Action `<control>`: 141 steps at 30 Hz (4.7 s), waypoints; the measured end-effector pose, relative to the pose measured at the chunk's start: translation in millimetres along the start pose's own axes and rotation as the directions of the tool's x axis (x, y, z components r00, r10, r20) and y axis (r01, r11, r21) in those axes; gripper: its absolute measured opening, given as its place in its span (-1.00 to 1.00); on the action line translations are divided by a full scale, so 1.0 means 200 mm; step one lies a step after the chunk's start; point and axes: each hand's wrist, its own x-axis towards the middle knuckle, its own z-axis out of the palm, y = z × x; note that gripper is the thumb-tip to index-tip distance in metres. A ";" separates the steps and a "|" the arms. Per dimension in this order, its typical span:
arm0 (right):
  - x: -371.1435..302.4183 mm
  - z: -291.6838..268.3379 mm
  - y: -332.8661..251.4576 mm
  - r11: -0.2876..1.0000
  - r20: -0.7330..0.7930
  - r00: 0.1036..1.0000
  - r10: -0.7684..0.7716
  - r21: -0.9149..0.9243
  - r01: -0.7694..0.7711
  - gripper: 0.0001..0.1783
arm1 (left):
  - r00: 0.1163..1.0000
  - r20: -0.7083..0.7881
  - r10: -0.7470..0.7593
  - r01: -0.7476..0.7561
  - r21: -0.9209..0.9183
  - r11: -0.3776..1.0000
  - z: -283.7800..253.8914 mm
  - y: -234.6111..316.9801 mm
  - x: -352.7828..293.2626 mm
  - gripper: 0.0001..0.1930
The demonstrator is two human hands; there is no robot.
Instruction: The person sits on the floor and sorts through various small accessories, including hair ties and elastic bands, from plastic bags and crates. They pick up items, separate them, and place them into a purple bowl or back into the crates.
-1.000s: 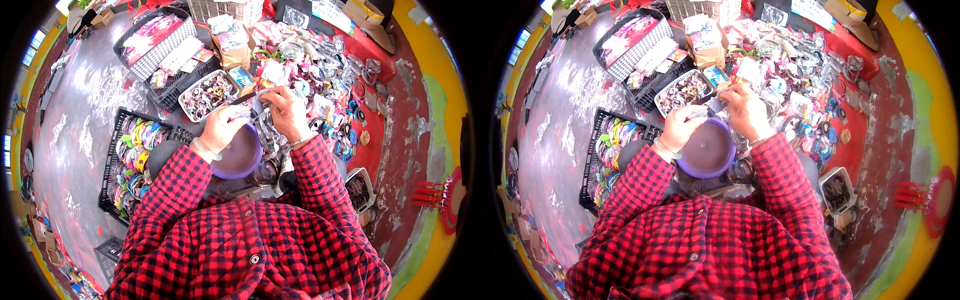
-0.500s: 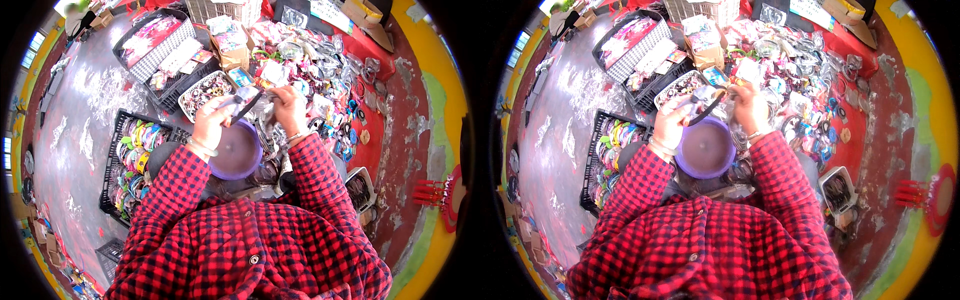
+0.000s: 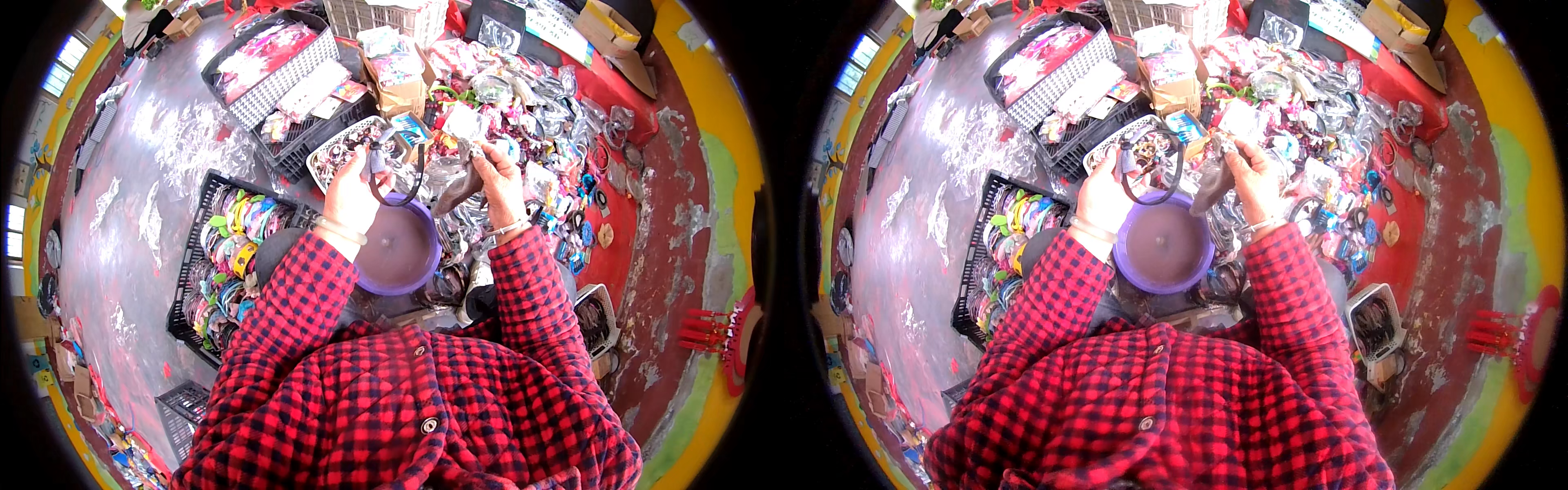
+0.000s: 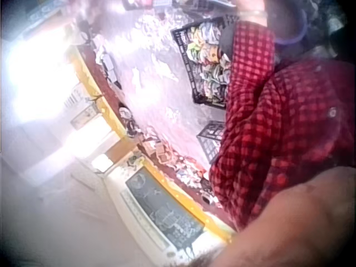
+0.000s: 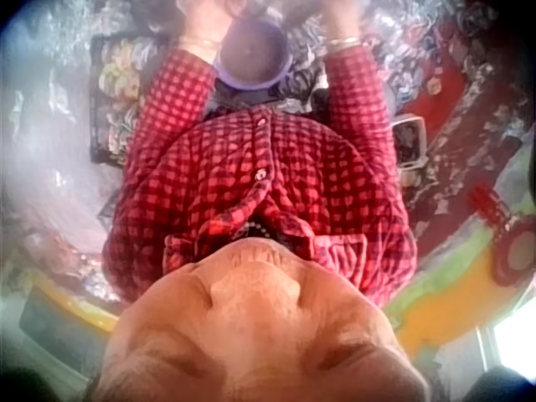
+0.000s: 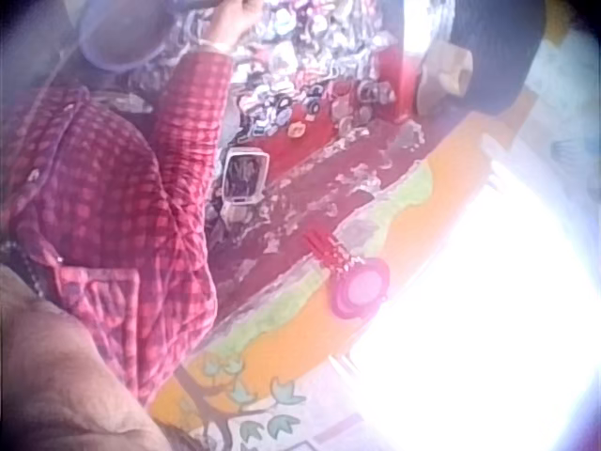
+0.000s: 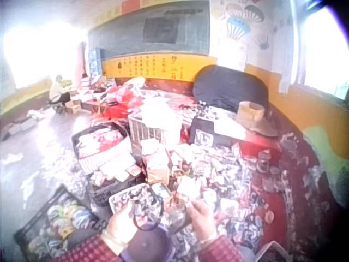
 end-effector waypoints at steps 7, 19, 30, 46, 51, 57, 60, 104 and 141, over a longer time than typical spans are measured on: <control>-0.03 0.07 -0.02 0.999 0.141 0.989 -0.031 0.036 0.026 -0.77 | 0.997 0.024 0.075 -0.077 0.140 0.987 -0.05 0.00 0.03 -0.85; -0.06 0.09 -0.09 0.937 0.227 0.958 0.173 0.263 -0.232 -0.70 | 0.979 0.204 -0.009 -0.007 0.080 0.997 0.03 0.01 -0.01 -0.77; 0.03 -0.03 -0.06 0.980 -0.058 0.993 -0.106 0.162 0.115 -0.78 | 0.960 0.241 0.145 -0.221 0.327 0.919 0.04 -0.03 -0.02 -0.85; -0.06 0.13 -0.07 0.645 0.555 0.803 0.216 0.536 -0.544 -0.62 | 0.852 0.485 0.198 -0.522 0.756 0.395 0.06 -0.11 -0.04 -0.79; -0.10 0.15 -0.05 0.723 0.436 0.887 0.150 0.564 -0.399 -0.48 | 0.838 0.529 0.134 -0.537 0.759 0.366 0.05 -0.13 -0.04 -0.79; -0.12 0.18 -0.01 0.887 0.393 0.902 0.177 0.333 -0.320 -0.39 | 0.811 0.584 0.032 -0.574 0.784 0.237 0.10 -0.12 -0.11 -0.78; -0.14 0.21 -0.01 0.897 0.407 0.901 0.146 0.331 -0.295 -0.37 | 0.821 0.570 0.028 -0.548 0.775 0.315 0.07 -0.13 -0.08 -0.75; -0.18 0.20 0.04 0.830 0.441 0.897 -0.002 0.501 -0.245 -0.68 | 0.842 0.501 -0.198 -0.203 0.635 0.745 0.08 -0.09 -0.13 -0.70; -0.19 0.18 0.10 0.949 0.307 0.952 0.012 0.297 -0.107 -0.71 | 0.788 0.600 -0.134 -0.527 0.771 0.357 0.07 -0.16 -0.12 -0.84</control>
